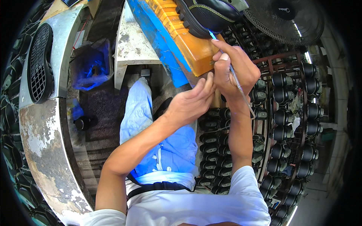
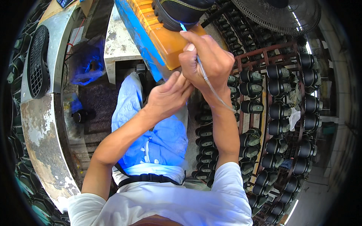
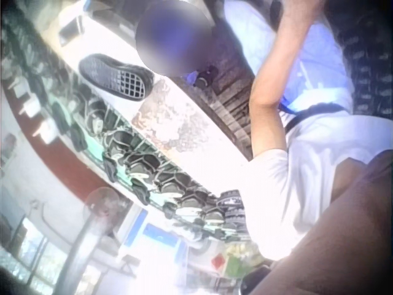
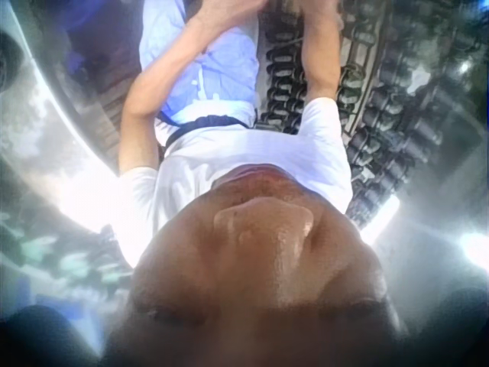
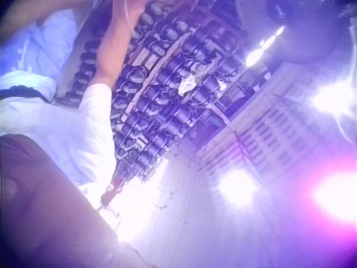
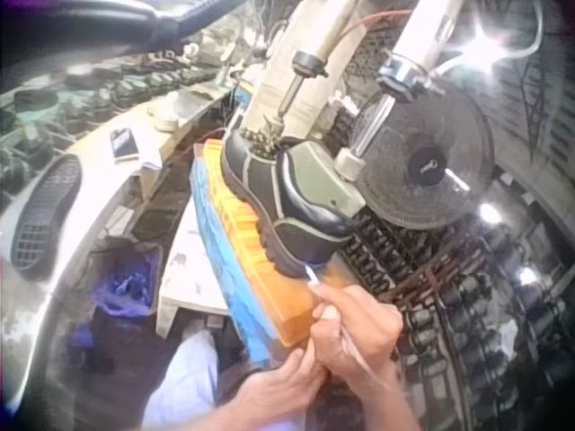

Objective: The person applies glue to the bottom edges of multiple shoes using a thin applicator tool, and places each shoe back onto a rack.

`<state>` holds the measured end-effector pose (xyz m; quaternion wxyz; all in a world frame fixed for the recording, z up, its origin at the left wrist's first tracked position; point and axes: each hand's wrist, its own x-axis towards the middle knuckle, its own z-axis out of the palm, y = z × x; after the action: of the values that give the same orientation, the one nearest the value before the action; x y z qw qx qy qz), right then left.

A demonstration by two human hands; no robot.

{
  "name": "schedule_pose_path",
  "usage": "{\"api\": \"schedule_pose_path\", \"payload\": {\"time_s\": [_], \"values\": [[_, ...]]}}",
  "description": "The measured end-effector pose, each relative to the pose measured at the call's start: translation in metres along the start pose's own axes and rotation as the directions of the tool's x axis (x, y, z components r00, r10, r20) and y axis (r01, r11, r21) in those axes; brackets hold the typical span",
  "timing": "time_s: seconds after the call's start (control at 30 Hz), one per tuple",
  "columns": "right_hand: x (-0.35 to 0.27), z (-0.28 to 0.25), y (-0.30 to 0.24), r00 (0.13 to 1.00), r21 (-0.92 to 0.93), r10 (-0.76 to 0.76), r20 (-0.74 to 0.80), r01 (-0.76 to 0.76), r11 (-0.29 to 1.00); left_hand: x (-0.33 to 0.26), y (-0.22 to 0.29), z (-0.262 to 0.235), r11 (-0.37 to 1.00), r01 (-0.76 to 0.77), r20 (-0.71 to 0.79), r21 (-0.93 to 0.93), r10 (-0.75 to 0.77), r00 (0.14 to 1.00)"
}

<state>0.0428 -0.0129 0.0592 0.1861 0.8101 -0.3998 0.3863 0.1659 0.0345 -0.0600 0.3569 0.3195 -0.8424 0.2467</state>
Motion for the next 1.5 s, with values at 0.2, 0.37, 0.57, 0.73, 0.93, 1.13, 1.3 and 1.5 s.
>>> {"api": "schedule_pose_path", "payload": {"time_s": [0.2, 0.37, 0.57, 0.73, 0.93, 1.13, 1.3, 1.5], "values": [[-0.002, -0.003, -0.003, 1.0, 0.079, 0.013, -0.019, -0.012, 0.997, -0.019, -0.043, -0.026, 0.9, 0.196, -0.148, -0.388, -0.271, 0.951], [0.006, 0.028, -0.009, 0.995, 0.268, 0.015, -0.096, 0.011, 0.963, -0.046, -0.103, -0.035, 0.864, 0.275, -0.268, -0.421, -0.408, 0.873], [0.015, 0.063, -0.009, 0.984, 0.261, -0.053, -0.172, 0.097, 0.961, -0.059, -0.16, -0.02, 0.807, 0.38, -0.364, -0.452, -0.556, 0.747], [0.027, 0.077, -0.004, 0.973, 0.281, -0.041, -0.225, 0.105, 0.954, -0.042, -0.177, -0.033, 0.677, 0.603, -0.138, -0.421, -0.705, 0.696], [0.03, 0.076, 0.017, 0.97, 0.229, -0.006, -0.244, 0.063, 0.971, -0.02, -0.175, -0.019, 0.806, 0.582, -0.143, -0.105, -0.591, 0.793], [0.023, 0.071, 0.032, 0.961, 0.113, -0.015, -0.276, 0.048, 0.992, -0.021, -0.199, -0.009, 0.836, 0.539, -0.171, -0.106, -0.549, 0.818], [0.002, 0.057, 0.046, 0.966, -0.021, 0.055, -0.252, -0.062, 0.998, -0.016, -0.206, -0.007, 0.809, 0.565, -0.15, -0.164, -0.586, 0.796], [-0.013, 0.028, 0.051, 0.971, -0.069, 0.09, -0.22, -0.107, 0.992, -0.015, -0.236, 0.006, 0.774, 0.588, -0.085, -0.235, -0.619, 0.781]]}}
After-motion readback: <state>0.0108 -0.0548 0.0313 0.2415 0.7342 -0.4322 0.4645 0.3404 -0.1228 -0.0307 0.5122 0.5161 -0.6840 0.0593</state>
